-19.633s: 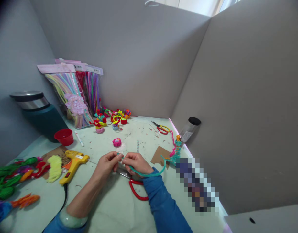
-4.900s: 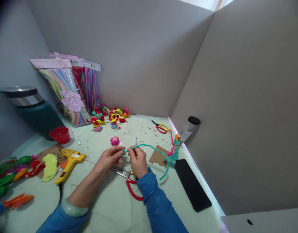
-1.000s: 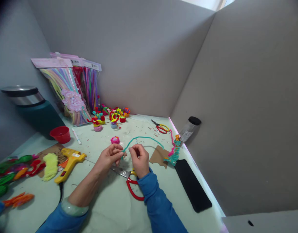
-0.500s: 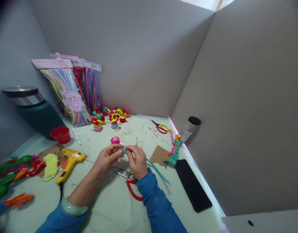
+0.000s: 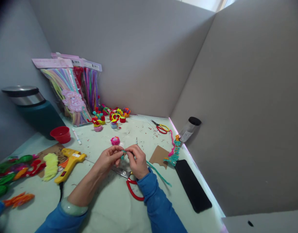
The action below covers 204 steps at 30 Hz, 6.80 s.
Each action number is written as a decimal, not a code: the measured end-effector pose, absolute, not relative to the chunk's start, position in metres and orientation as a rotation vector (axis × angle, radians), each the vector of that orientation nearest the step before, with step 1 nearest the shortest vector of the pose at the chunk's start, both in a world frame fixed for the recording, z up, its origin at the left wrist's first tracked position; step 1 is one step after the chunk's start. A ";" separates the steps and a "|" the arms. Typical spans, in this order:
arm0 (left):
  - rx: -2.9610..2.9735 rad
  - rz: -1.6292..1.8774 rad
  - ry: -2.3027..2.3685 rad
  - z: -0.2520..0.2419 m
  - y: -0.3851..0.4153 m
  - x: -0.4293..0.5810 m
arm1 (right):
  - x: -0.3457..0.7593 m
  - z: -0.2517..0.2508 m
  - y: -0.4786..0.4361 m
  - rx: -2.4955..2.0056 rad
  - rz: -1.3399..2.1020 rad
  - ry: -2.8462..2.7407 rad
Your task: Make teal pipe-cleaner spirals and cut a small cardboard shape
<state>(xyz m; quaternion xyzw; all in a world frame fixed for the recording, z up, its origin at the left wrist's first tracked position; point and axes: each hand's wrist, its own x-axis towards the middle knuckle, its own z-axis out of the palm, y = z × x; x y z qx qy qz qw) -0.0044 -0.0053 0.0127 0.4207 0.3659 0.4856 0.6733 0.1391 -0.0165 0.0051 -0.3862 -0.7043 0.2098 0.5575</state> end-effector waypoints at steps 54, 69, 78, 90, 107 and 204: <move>1.217 1.062 1.021 0.017 -0.007 -0.003 | 0.146 -0.003 -0.011 -1.051 0.670 -1.690; 0.968 1.248 1.080 0.015 -0.001 -0.006 | 0.142 0.008 -0.022 -0.963 0.192 -1.739; 0.921 1.212 0.987 0.017 -0.003 -0.006 | 0.134 0.002 -0.021 -1.070 0.281 -1.774; 0.958 1.149 0.980 0.012 -0.004 0.000 | 0.128 -0.002 -0.021 -1.108 0.351 -1.699; 0.861 1.344 1.058 0.018 -0.001 -0.004 | 0.126 -0.002 -0.022 -1.140 0.363 -1.768; 0.985 1.283 1.071 0.008 -0.005 0.001 | 0.141 0.010 -0.021 -0.947 0.023 -2.096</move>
